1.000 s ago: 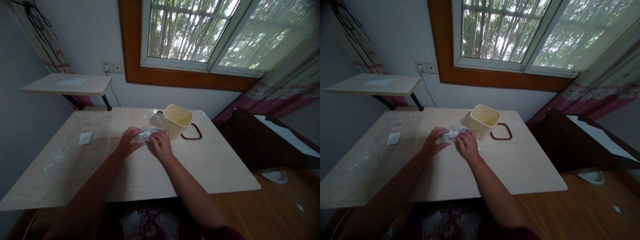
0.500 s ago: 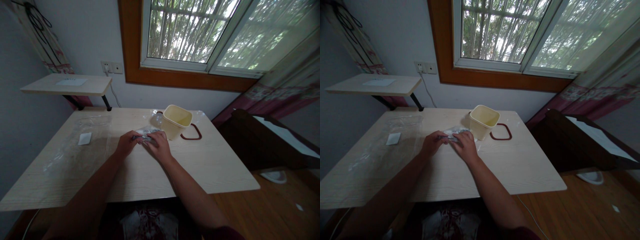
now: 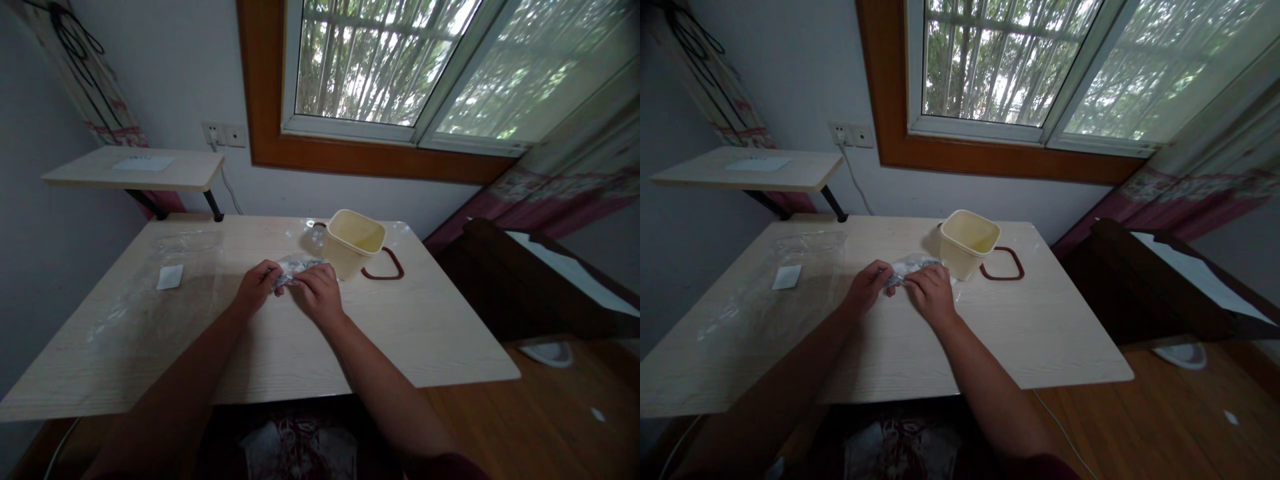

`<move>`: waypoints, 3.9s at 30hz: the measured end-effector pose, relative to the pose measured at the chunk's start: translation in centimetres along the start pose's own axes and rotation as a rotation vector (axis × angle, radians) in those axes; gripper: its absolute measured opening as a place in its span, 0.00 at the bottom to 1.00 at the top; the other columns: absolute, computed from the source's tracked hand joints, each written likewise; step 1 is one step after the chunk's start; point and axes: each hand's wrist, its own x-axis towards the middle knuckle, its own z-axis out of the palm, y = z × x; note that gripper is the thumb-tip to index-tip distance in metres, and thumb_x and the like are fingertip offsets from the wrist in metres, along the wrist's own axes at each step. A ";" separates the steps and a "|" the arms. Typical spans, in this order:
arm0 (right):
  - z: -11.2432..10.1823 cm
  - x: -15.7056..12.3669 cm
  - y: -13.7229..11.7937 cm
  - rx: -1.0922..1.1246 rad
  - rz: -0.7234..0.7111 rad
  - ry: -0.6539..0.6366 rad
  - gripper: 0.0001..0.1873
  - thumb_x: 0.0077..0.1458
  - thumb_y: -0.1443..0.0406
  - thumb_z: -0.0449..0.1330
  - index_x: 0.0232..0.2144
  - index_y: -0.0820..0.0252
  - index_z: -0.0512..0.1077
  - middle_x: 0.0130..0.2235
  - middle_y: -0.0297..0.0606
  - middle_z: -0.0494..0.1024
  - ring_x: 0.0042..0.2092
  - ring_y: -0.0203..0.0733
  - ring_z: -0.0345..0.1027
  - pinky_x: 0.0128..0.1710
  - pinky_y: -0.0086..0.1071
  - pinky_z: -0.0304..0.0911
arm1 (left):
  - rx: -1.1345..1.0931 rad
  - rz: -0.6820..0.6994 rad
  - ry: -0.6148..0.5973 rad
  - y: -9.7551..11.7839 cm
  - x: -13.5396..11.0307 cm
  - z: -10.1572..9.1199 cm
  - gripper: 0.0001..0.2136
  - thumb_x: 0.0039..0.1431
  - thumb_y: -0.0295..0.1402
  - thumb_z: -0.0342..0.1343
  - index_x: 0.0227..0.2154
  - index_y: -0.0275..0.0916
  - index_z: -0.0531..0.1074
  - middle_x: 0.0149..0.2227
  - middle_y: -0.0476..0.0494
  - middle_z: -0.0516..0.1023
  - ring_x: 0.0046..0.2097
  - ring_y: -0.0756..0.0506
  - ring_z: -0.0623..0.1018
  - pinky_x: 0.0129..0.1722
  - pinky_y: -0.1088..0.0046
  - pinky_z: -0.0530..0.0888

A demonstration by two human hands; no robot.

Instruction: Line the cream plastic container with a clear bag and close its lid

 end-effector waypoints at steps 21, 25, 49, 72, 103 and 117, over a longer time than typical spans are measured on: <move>-0.3 -0.2 0.6 0.023 0.120 0.006 0.06 0.64 0.63 0.61 0.36 0.51 0.79 0.35 0.36 0.82 0.43 0.49 0.69 0.48 0.46 0.64 | -0.045 0.104 0.130 -1.8 0.9 -0.5 0.14 0.65 0.46 0.56 0.34 0.40 0.70 0.32 0.47 0.74 0.32 0.48 0.73 0.33 0.72 0.71; -0.3 -0.2 0.6 0.039 0.151 0.064 0.04 0.64 0.64 0.62 0.37 0.52 0.78 0.35 0.36 0.82 0.43 0.49 0.68 0.47 0.46 0.64 | 0.017 0.247 0.262 -0.6 0.7 -1.3 0.10 0.68 0.41 0.53 0.40 0.40 0.72 0.40 0.44 0.75 0.39 0.47 0.76 0.41 0.68 0.75; 0.2 -0.5 0.7 0.004 0.135 -0.037 0.08 0.63 0.60 0.64 0.45 0.52 0.78 0.36 0.38 0.80 0.42 0.49 0.67 0.44 0.43 0.64 | 0.909 0.491 -0.051 -1.0 0.9 -1.8 0.11 0.67 0.26 0.51 0.43 0.40 0.78 0.37 0.41 0.80 0.40 0.43 0.76 0.43 0.67 0.74; -0.3 -0.3 1.1 -0.004 0.042 -0.009 0.07 0.64 0.63 0.61 0.37 0.50 0.81 0.29 0.36 0.76 0.38 0.46 0.63 0.42 0.45 0.61 | 0.737 0.428 -0.063 1.2 0.5 -3.1 0.17 0.70 0.39 0.47 0.28 0.40 0.74 0.27 0.46 0.75 0.29 0.48 0.72 0.32 0.71 0.66; -0.4 -0.4 0.3 -0.009 0.060 0.055 0.07 0.65 0.63 0.61 0.36 0.56 0.79 0.29 0.38 0.76 0.36 0.45 0.65 0.41 0.42 0.64 | 0.563 0.595 0.370 0.1 0.6 -3.2 0.13 0.67 0.38 0.56 0.52 0.45 0.72 0.50 0.40 0.72 0.50 0.43 0.75 0.51 0.60 0.76; -0.3 -0.5 0.2 -0.122 -0.052 -0.018 0.08 0.65 0.63 0.60 0.36 0.57 0.78 0.29 0.38 0.76 0.37 0.46 0.64 0.42 0.43 0.61 | 0.881 0.780 0.276 -0.6 1.0 -3.1 0.14 0.61 0.32 0.64 0.49 0.47 0.72 0.45 0.43 0.74 0.47 0.43 0.73 0.49 0.60 0.71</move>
